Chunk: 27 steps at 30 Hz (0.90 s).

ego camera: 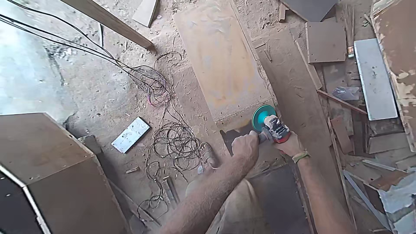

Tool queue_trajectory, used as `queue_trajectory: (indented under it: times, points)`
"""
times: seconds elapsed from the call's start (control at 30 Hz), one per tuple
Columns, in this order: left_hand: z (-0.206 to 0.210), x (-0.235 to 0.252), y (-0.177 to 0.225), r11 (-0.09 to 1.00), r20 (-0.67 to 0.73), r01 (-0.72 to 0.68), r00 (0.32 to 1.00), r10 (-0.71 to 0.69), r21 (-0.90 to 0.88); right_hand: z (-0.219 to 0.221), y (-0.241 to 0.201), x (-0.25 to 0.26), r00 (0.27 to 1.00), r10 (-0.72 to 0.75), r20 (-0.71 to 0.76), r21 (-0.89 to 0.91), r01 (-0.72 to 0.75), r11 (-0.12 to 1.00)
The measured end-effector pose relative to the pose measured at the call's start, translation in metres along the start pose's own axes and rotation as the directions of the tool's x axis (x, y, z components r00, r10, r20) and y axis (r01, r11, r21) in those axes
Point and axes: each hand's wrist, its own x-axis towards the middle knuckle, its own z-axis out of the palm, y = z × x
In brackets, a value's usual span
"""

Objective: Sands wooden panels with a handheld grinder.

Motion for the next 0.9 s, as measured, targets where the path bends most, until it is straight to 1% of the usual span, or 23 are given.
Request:
queue_trajectory:
  times: [0.03,0.1,0.17,0.23,0.27,0.4,0.47,0.53,0.57,0.6,0.67,0.7,0.77,0.8,0.83,0.9]
  points:
    - [0.011,-0.008,-0.012,0.999,0.016,0.035,0.999,-0.035,-0.003,0.006,-0.006,-0.004,0.996,-0.076,0.041,-0.023,0.077,0.997]
    - [0.032,-0.024,-0.036,0.989,0.065,0.145,0.987,-0.144,-0.013,0.024,-0.022,-0.011,0.966,-0.217,0.138,-0.064,0.227,0.972]
    - [0.049,-0.040,-0.057,0.964,0.113,0.264,0.959,-0.261,-0.015,0.046,-0.037,-0.016,0.926,-0.277,0.257,-0.108,0.313,0.944]
    - [0.061,-0.053,-0.078,0.935,0.129,0.355,0.928,-0.351,-0.013,0.068,-0.055,-0.022,0.893,-0.270,0.361,-0.146,0.340,0.929]
    - [0.067,-0.058,-0.089,0.922,0.116,0.386,0.917,-0.382,-0.014,0.078,-0.065,-0.026,0.883,-0.261,0.390,-0.172,0.348,0.921]
    - [0.095,-0.058,-0.144,0.892,-0.007,0.444,0.895,-0.446,-0.086,0.094,-0.116,-0.049,0.877,-0.224,0.425,-0.311,0.374,0.874]
    - [0.105,-0.056,-0.160,0.885,-0.035,0.451,0.889,-0.458,-0.117,0.098,-0.130,-0.055,0.868,-0.223,0.443,-0.348,0.396,0.850]
    - [0.107,-0.052,-0.157,0.893,-0.040,0.431,0.898,-0.439,-0.132,0.092,-0.130,-0.056,0.876,-0.199,0.440,-0.369,0.378,0.849]
    - [0.103,-0.047,-0.149,0.908,-0.043,0.396,0.913,-0.405,-0.133,0.083,-0.125,-0.053,0.894,-0.172,0.414,-0.375,0.340,0.862]
    - [0.094,-0.040,-0.136,0.928,-0.043,0.348,0.933,-0.357,-0.134,0.073,-0.115,-0.048,0.922,-0.143,0.359,-0.379,0.284,0.881]
    - [0.067,-0.022,-0.102,0.965,-0.050,0.216,0.973,-0.225,-0.150,0.047,-0.086,-0.036,0.978,-0.105,0.179,-0.346,0.162,0.924]
    - [0.055,-0.014,-0.084,0.976,-0.064,0.137,0.987,-0.150,-0.171,0.034,-0.071,-0.033,0.992,-0.071,0.100,-0.314,0.099,0.944]
    - [0.027,0.001,-0.056,0.976,-0.088,-0.006,0.996,-0.014,-0.219,0.011,-0.048,-0.021,1.000,0.016,-0.008,-0.190,-0.017,0.982]
    - [0.011,0.007,-0.043,0.971,-0.077,-0.042,0.997,0.025,-0.236,0.004,-0.040,-0.012,0.998,0.038,-0.052,-0.131,-0.045,0.990]
    - [0.005,0.009,-0.033,0.968,-0.055,-0.054,0.998,0.042,-0.246,0.000,-0.031,-0.008,0.995,0.055,-0.079,-0.099,-0.063,0.993]
    - [0.008,0.007,-0.031,0.963,-0.037,-0.042,0.999,0.033,-0.266,0.000,-0.028,-0.007,0.995,0.058,-0.080,-0.116,-0.067,0.991]
